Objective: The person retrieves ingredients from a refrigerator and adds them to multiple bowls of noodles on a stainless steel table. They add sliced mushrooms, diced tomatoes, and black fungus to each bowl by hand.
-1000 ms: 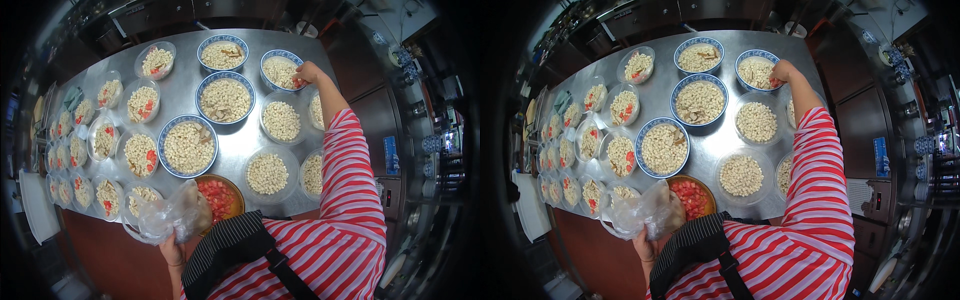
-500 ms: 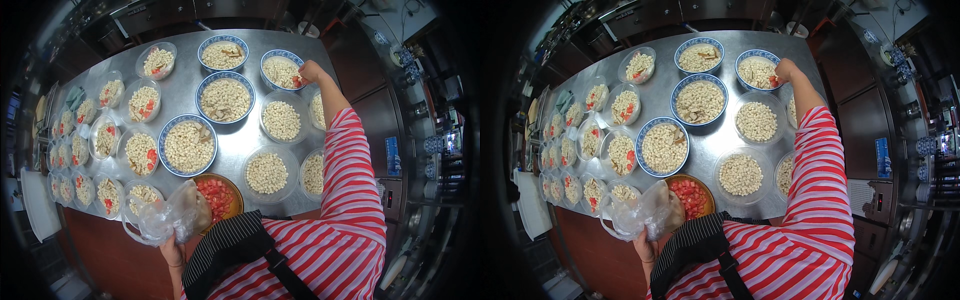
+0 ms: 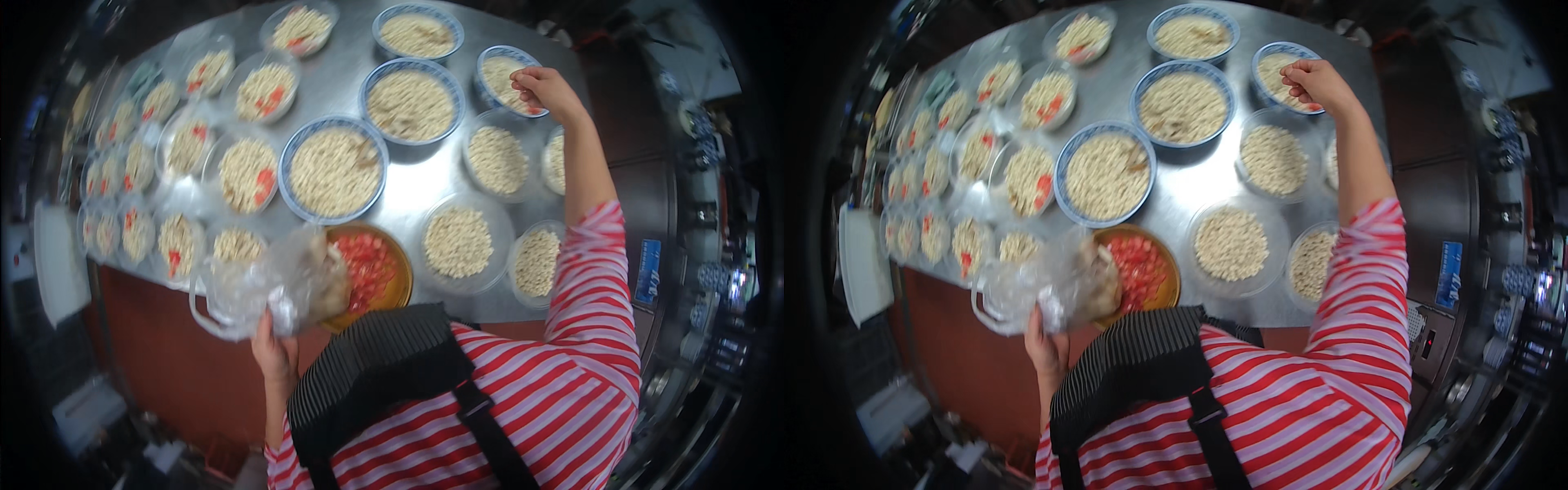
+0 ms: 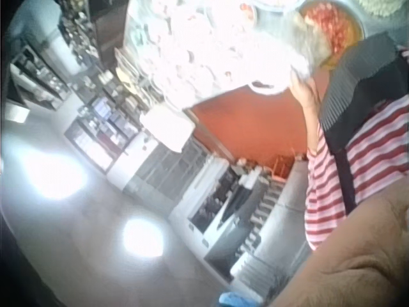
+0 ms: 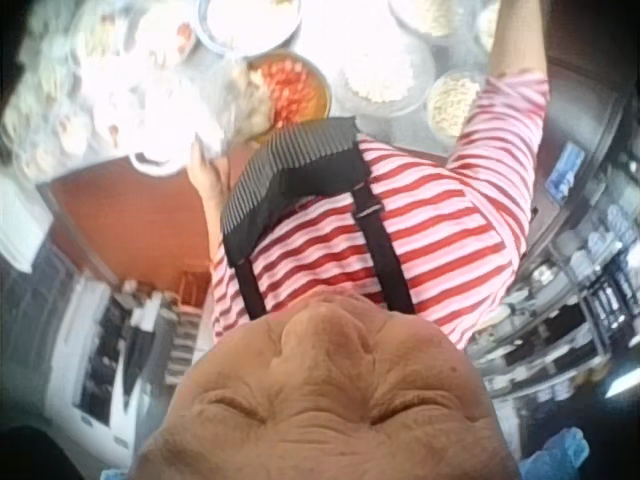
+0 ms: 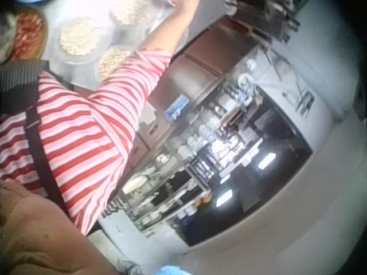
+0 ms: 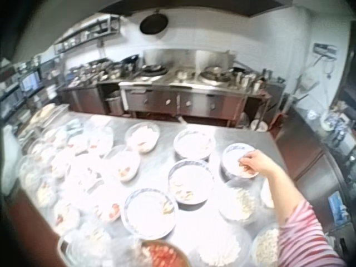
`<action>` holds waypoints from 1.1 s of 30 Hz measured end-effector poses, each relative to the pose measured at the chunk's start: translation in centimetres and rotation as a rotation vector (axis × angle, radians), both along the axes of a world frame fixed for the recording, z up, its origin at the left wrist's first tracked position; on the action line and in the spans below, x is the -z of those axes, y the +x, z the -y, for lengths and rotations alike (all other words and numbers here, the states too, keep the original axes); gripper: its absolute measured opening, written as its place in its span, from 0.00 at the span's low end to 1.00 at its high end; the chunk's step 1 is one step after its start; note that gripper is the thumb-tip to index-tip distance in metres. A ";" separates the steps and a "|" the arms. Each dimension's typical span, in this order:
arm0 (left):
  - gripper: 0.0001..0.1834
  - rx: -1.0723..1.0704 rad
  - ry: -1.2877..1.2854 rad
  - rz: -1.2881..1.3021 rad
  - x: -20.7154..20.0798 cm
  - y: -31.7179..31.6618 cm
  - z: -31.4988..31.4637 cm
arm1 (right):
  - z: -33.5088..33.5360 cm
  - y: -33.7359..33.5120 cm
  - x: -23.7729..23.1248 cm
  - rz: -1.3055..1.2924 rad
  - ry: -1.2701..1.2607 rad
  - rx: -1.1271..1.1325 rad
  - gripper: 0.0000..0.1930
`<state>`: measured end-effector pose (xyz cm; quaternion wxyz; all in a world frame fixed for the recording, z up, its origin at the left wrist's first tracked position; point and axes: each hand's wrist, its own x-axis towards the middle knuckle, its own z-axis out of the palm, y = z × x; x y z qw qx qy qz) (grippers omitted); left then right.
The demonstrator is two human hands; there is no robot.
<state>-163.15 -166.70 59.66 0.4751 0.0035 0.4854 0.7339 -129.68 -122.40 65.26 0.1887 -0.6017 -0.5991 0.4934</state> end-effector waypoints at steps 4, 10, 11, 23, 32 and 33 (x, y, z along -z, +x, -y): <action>0.19 -0.038 0.044 0.023 0.3 -0.3 0.5 | 12.0 -6.5 -0.4 -0.187 -0.063 -0.631 0.12; 0.21 0.022 0.107 0.040 -0.4 0.1 0.8 | 27.6 -15.1 5.3 0.388 0.445 -1.160 0.11; 0.21 0.018 0.093 0.035 -0.6 0.3 1.1 | 29.0 -15.8 6.2 0.476 0.570 -1.142 0.15; 0.21 0.036 0.134 0.035 -1.1 -0.1 2.2 | 32.4 -18.1 8.1 0.763 0.528 -1.081 0.26; 0.21 0.038 0.130 0.027 -0.3 -0.1 2.0 | 30.7 -17.1 8.4 0.377 0.354 -1.095 0.07; 0.22 0.035 0.125 0.030 -0.2 -0.1 2.0 | 30.0 -17.0 8.0 0.289 0.299 -1.106 0.06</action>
